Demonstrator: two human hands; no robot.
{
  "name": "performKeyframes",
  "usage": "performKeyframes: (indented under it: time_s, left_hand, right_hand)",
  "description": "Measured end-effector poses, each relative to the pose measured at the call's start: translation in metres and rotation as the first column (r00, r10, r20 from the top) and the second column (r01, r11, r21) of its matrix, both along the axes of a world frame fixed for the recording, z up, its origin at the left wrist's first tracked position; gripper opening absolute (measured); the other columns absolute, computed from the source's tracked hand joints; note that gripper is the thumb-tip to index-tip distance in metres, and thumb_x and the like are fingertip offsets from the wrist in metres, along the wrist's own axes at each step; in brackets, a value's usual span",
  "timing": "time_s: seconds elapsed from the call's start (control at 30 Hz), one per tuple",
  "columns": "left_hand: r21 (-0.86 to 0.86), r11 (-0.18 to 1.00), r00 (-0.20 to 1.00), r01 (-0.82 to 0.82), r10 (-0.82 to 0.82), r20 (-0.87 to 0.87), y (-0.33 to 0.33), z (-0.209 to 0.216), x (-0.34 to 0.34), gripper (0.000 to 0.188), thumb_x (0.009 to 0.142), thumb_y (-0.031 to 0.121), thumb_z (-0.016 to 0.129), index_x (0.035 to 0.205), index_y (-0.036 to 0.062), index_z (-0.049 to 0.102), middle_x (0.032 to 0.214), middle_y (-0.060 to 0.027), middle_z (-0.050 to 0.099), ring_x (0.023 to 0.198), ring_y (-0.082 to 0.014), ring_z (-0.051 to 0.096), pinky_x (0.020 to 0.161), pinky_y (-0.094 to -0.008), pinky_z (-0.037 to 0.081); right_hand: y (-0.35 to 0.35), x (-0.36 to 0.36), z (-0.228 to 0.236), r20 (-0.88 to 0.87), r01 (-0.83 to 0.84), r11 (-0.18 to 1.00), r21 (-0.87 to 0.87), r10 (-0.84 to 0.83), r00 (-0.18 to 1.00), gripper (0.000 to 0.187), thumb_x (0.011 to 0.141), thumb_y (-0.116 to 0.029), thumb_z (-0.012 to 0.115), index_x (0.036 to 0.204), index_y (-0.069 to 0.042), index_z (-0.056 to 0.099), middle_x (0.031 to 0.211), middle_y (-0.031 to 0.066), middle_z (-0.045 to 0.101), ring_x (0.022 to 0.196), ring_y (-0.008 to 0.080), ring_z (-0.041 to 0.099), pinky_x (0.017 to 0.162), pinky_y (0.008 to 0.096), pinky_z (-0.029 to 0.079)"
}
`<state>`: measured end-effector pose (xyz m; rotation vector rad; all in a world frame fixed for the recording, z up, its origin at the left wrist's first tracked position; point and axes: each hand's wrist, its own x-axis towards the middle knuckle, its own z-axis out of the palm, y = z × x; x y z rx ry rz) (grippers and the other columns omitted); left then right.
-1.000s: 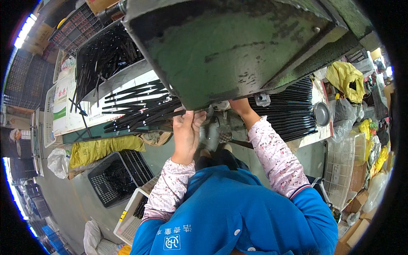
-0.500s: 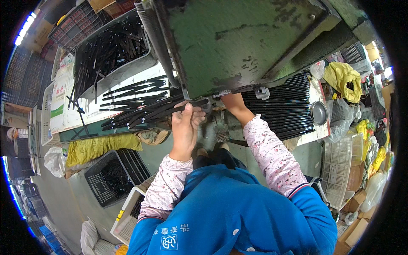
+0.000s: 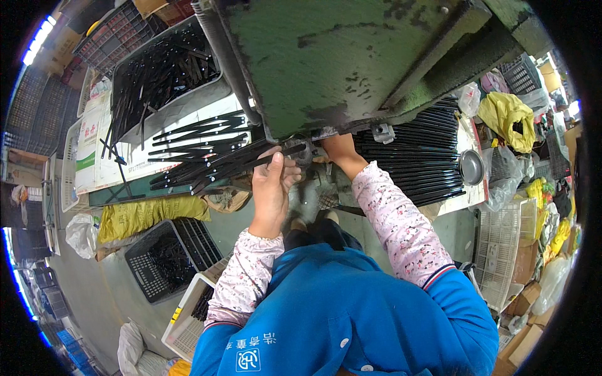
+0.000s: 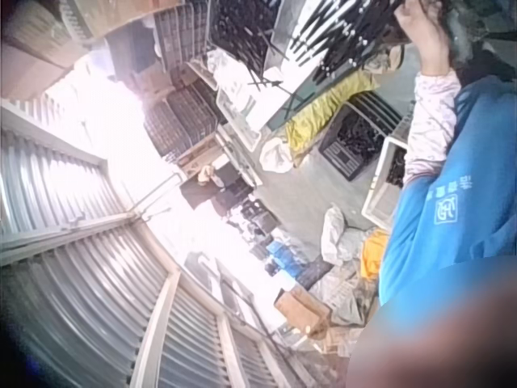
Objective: The person repeatedly picks up black metal rods from a bin, inserts them into a green machine, and secures them with a small metal piece. The person then removes the assembled units and places them into a bin.
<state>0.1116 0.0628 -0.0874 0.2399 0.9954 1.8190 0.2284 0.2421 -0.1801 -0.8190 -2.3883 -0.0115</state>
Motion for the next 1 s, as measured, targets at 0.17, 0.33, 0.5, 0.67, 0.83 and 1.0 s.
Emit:
performKeyframes:
  time_s: [0.17,0.33,0.5,0.67,0.83,1.0]
  left_hand:
    - [-0.089,0.996,1.0,-0.016,0.014,-0.023,-0.002,0.005,0.002,0.031,0.094,0.026,0.061,0.108,0.0012,0.05,0.089,-0.0088,0.061,0.074,-0.0171,0.061,0.064,-0.0285,0.052]
    - [-0.084,0.996,1.0,-0.018,0.017,-0.012,-0.003,0.002,0.005,0.028,0.094,0.027,0.061,0.102,0.0025,0.05,0.089,-0.0093,0.061,0.074,-0.0174,0.061,0.064,-0.0287,0.051]
    - [-0.035,0.999,1.0,-0.011,0.01,-0.009,-0.007,-0.007,0.0,0.022,0.095,0.024,0.059,0.097,0.0026,0.052,0.085,-0.0104,0.062,0.071,-0.0177,0.062,0.063,-0.029,0.052]
    - [-0.112,0.993,0.999,-0.025,0.019,-0.05,-0.01,0.001,0.005,0.022,0.096,0.023,0.057,0.104,0.0029,0.056,0.084,-0.0075,0.062,0.071,-0.0162,0.061,0.063,-0.0259,0.05]
    - [-0.144,0.988,0.997,0.06,-0.067,-0.041,-0.023,-0.001,0.013,0.026,0.095,0.027,0.058,0.11,0.0049,0.058,0.085,-0.0032,0.061,0.073,-0.0137,0.059,0.065,-0.0263,0.05]
    - [-0.229,0.97,0.996,0.082,-0.089,-0.023,-0.034,-0.023,0.021,0.023,0.094,0.024,0.06,0.107,0.0053,0.059,0.084,-0.004,0.062,0.072,-0.0149,0.06,0.064,-0.0265,0.05]
  right_hand:
    - [0.01,0.008,-0.004,0.097,-0.011,0.994,-0.111,0.022,0.995,0.027,0.085,-0.009,0.056,0.112,-0.003,0.059,0.109,0.0178,0.06,0.099,0.0387,0.057,0.083,0.0439,0.047]
    - [-0.002,0.023,0.003,-0.038,-0.107,0.913,-0.395,0.1,0.994,0.034,0.083,-0.026,0.067,0.107,-0.002,0.065,0.104,0.0094,0.066,0.089,0.025,0.063,0.078,0.0374,0.05]
    - [-0.066,0.002,0.107,-0.397,-0.315,0.406,-0.858,-0.133,0.908,0.03,0.082,-0.032,0.071,0.105,-0.013,0.069,0.107,0.0095,0.067,0.089,0.0255,0.065,0.072,0.0339,0.053]
    - [-0.086,-0.006,0.134,-0.538,-0.337,0.668,-0.664,-0.113,0.836,0.027,0.081,-0.026,0.07,0.095,-0.003,0.068,0.097,0.0153,0.069,0.092,0.0322,0.064,0.089,0.0401,0.045]
    - [-0.083,0.042,0.083,-0.304,-0.175,0.691,-0.702,-0.068,0.95,0.023,0.082,-0.022,0.068,0.09,-0.001,0.068,0.083,0.0164,0.066,0.076,0.0289,0.064,0.071,0.0368,0.05]
    - [-0.051,0.135,-0.01,0.185,0.194,0.913,-0.358,-0.134,0.974,0.01,0.074,-0.016,0.066,0.08,-0.007,0.067,0.086,0.0091,0.058,0.087,0.0284,0.06,0.073,0.0383,0.052]
